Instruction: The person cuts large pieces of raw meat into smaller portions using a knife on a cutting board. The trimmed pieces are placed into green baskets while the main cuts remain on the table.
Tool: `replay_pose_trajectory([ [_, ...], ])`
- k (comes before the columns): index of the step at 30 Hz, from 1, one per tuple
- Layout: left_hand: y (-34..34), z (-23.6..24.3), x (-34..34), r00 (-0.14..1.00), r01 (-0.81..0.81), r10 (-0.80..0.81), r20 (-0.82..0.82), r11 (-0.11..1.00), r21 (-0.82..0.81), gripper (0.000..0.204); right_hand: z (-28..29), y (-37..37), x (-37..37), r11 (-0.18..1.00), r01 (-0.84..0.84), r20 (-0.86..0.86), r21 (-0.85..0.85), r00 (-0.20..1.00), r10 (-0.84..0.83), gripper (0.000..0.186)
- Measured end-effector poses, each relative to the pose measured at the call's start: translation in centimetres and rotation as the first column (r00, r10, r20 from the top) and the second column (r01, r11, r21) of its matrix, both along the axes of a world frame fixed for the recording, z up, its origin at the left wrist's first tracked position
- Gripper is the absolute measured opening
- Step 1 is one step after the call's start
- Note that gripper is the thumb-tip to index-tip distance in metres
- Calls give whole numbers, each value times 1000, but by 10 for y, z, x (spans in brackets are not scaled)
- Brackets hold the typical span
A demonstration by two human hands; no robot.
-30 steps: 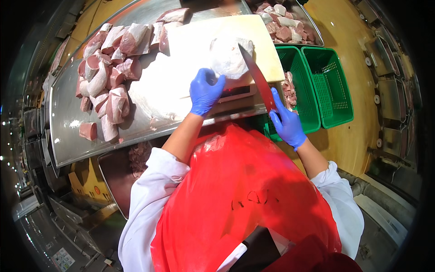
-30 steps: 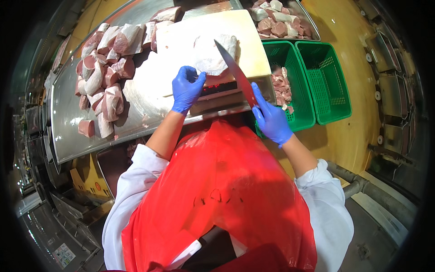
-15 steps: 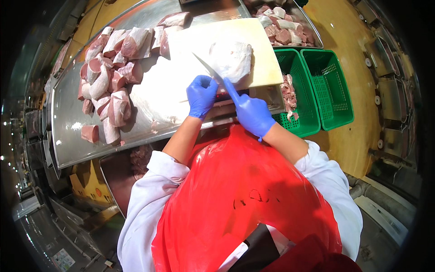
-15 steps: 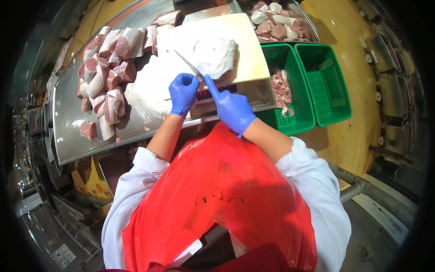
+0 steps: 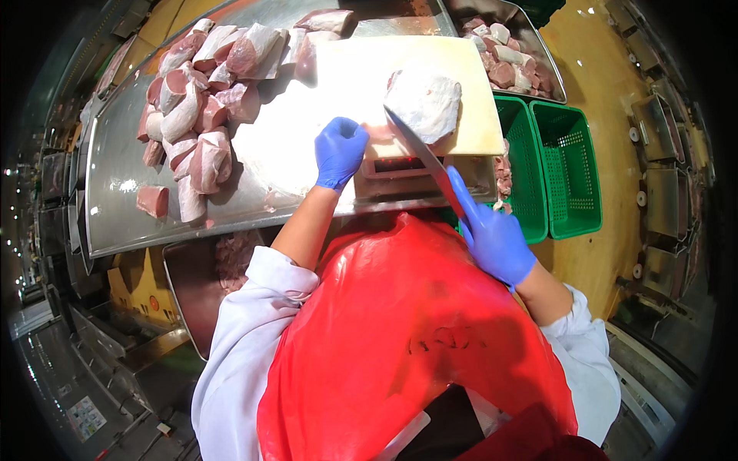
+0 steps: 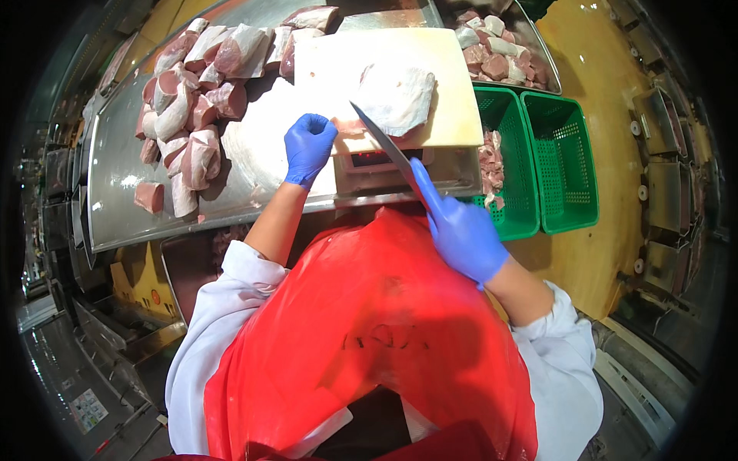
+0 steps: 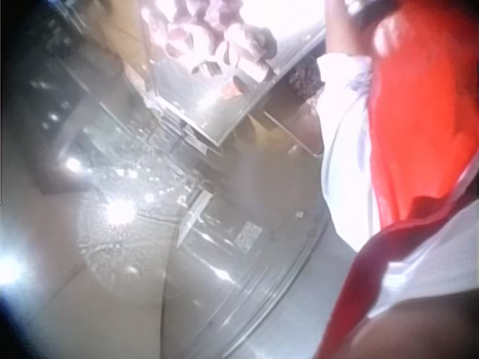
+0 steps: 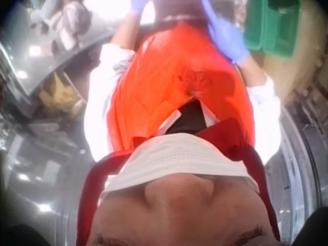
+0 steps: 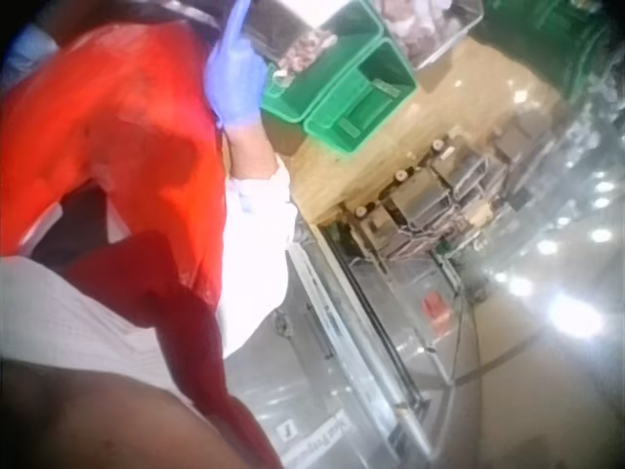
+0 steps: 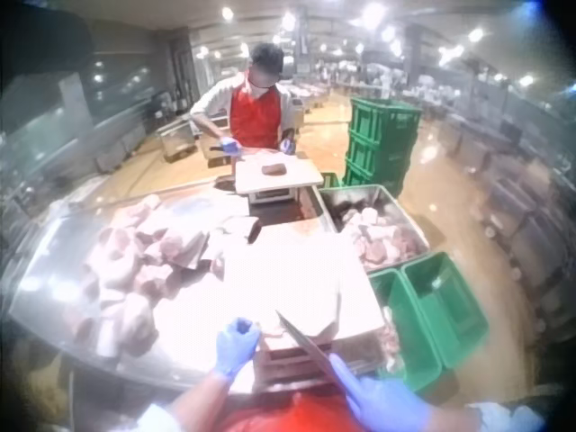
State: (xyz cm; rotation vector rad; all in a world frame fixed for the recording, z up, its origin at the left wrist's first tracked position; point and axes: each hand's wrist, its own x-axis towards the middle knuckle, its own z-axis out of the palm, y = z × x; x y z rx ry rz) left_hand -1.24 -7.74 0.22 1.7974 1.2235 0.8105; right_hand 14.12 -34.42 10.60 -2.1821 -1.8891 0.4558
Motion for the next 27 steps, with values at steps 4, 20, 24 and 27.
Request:
replay_pose_trajectory([
  [4,6,-13,2,999,34,-34,4,999,35,24,-29,76,-10,983,33,17,181,999,-36,79],
  [20,40,149,10,667,-32,-189,721,959,281,9,-45,-84,34,968,165,-280,191,954,-108,79],
  [24,-10,193,99,487,218,-488,725,871,440,10,-47,-104,39,811,585,-638,-2,624,-451,77],
  [27,-42,145,164,508,750,-739,442,632,196,26,-66,-105,42,724,689,-762,-26,456,-460,77],
])
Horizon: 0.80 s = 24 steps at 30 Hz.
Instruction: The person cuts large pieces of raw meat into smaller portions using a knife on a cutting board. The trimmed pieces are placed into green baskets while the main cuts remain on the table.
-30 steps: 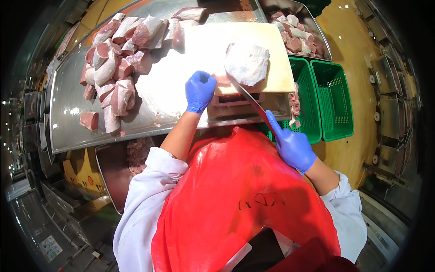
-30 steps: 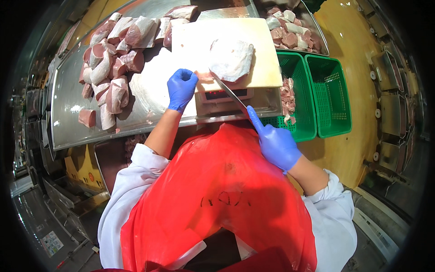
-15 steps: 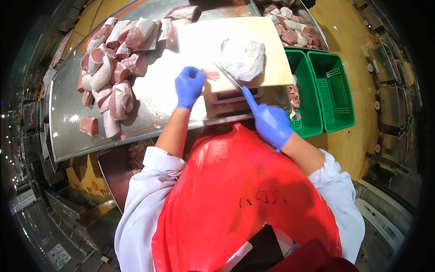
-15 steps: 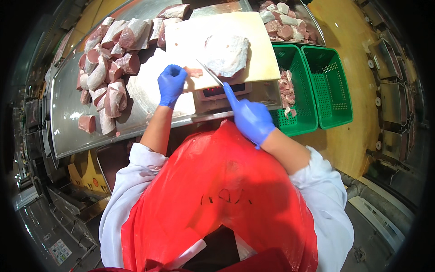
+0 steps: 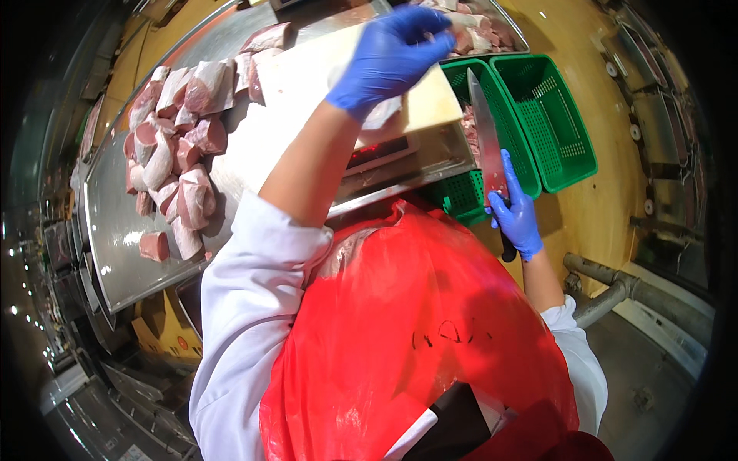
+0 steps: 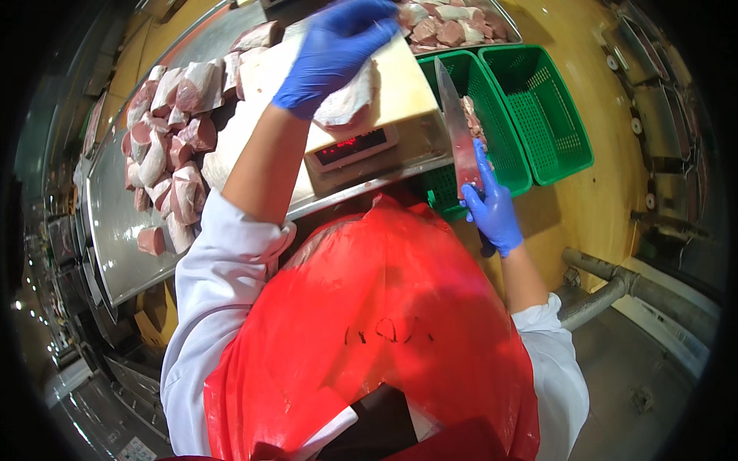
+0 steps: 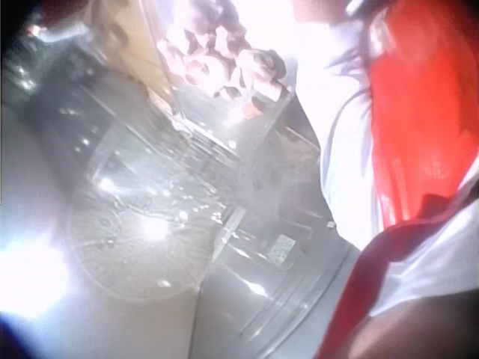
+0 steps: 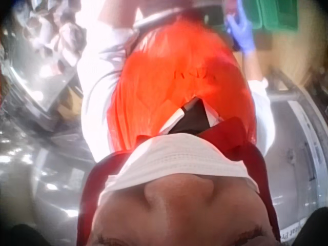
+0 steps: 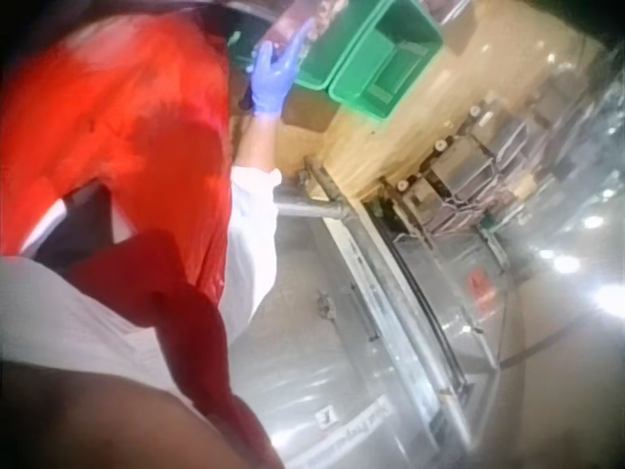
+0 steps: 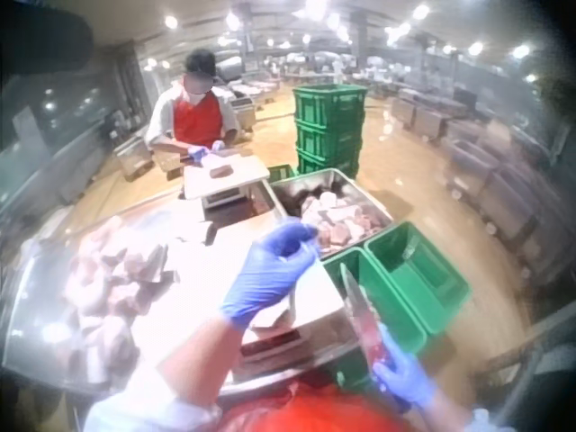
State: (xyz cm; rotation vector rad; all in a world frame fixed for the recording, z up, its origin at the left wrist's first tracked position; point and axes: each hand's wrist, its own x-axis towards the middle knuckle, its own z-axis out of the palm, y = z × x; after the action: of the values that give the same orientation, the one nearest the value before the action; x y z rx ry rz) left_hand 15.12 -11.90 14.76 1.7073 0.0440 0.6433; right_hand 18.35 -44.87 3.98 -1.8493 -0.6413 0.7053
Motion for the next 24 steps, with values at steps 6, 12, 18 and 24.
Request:
replay_pose_trajectory([
  [6,12,-54,-6,551,56,670,-498,565,823,93,-55,-43,-11,990,140,-95,4,986,-139,77],
  [12,48,-78,-25,831,319,261,-492,502,804,106,-72,-64,4,971,232,-115,57,968,-224,78],
  [18,111,-72,-64,892,348,140,-430,394,851,98,-49,-15,27,987,124,-39,99,992,-120,81],
  [24,146,-144,-151,774,-524,633,-13,652,548,81,-41,72,27,950,-285,395,127,893,216,77],
])
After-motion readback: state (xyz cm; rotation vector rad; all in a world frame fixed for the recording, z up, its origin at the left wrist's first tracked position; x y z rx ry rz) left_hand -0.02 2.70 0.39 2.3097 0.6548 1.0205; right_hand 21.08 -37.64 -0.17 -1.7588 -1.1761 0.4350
